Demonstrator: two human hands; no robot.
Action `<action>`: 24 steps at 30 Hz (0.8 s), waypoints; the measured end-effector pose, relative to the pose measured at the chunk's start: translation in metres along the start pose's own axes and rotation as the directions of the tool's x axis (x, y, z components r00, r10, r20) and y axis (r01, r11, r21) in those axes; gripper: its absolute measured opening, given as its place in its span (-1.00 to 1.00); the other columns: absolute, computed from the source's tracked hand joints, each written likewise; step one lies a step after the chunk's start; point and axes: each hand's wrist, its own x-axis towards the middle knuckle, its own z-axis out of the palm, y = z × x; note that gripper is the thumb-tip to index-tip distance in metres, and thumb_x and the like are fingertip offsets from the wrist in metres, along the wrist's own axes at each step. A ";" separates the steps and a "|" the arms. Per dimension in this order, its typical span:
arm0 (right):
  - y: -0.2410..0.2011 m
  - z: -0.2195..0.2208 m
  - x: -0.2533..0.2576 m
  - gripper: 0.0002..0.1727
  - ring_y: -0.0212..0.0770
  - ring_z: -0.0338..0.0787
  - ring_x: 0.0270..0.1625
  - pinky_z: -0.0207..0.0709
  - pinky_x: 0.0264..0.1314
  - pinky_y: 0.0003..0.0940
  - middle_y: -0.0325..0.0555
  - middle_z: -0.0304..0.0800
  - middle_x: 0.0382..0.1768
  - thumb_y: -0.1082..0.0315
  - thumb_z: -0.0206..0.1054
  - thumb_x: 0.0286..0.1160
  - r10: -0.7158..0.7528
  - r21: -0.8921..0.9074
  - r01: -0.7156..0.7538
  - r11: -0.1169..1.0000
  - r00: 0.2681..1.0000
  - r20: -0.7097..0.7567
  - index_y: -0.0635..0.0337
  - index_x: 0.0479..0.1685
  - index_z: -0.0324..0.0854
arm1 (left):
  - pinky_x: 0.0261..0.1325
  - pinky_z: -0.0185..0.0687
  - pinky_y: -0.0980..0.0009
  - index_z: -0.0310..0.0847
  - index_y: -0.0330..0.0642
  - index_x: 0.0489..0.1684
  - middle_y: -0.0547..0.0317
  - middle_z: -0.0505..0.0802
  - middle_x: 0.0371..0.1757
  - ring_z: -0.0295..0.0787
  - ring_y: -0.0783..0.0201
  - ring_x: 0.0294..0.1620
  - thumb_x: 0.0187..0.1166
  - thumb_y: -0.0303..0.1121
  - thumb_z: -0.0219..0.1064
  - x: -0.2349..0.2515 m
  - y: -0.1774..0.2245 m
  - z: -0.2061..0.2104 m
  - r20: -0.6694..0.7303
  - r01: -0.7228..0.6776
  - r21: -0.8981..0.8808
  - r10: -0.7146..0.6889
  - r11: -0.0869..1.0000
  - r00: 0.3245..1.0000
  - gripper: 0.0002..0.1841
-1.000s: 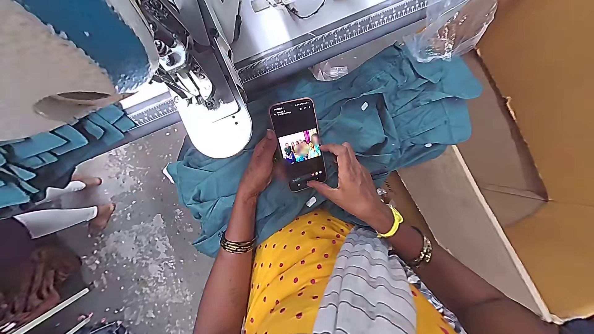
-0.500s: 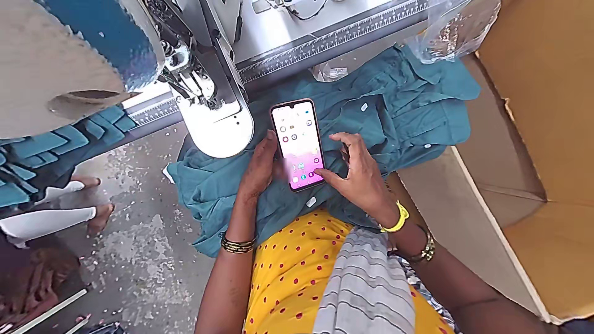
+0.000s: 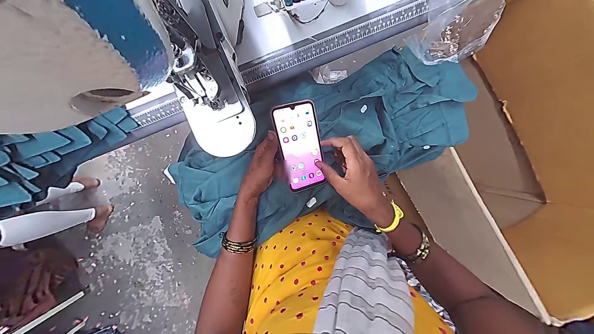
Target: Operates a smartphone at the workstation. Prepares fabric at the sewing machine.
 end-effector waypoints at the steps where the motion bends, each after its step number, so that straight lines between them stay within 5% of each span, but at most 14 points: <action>1: -0.001 0.003 0.001 -0.51 -0.21 0.72 -0.22 0.64 -0.30 -0.27 -0.04 0.68 -0.06 0.11 0.53 0.44 -0.011 -0.004 0.011 1.000 1.000 -0.007 0.13 0.30 0.67 | -0.72 0.46 0.70 0.57 0.06 0.02 0.36 0.74 -0.56 0.46 0.59 -0.79 0.85 0.12 -0.23 0.000 0.000 0.000 -0.002 0.003 0.001 -0.003 1.000 1.000 -0.51; 9: -0.014 0.017 0.009 -0.44 -0.14 0.71 -0.29 0.60 -0.42 -0.26 -0.03 0.63 -0.14 0.11 0.61 0.31 -0.099 -0.107 0.096 0.990 0.995 -0.021 0.15 0.30 0.68 | -0.73 0.43 0.69 0.57 0.07 0.03 0.34 0.75 -0.53 0.47 0.58 -0.78 0.85 0.12 -0.24 0.000 -0.001 0.000 -0.010 -0.002 0.028 0.003 1.000 1.000 -0.51; 14: -0.014 0.011 0.012 -0.40 -0.15 0.72 -0.26 0.63 -0.37 -0.22 0.00 0.65 -0.05 0.10 0.62 0.31 -0.026 -0.037 0.025 0.999 0.999 -0.044 0.12 0.36 0.65 | -0.72 0.47 0.69 0.58 0.06 0.02 0.36 0.77 -0.54 0.50 0.58 -0.77 0.86 0.10 -0.26 0.000 0.000 0.000 -0.014 0.010 0.024 -0.009 1.000 1.000 -0.50; 24: -0.008 0.001 0.031 -0.76 -0.21 0.77 -0.32 0.66 -0.38 -0.28 -0.08 0.79 -0.18 0.38 0.35 0.58 -0.176 -0.098 0.171 0.980 0.984 -0.039 0.13 0.14 0.79 | -0.74 0.42 0.69 0.55 0.06 -0.03 0.37 0.71 -0.59 0.43 0.59 -0.80 0.88 0.06 -0.30 0.001 0.002 0.003 -0.026 0.015 0.031 -0.015 0.999 1.000 -0.51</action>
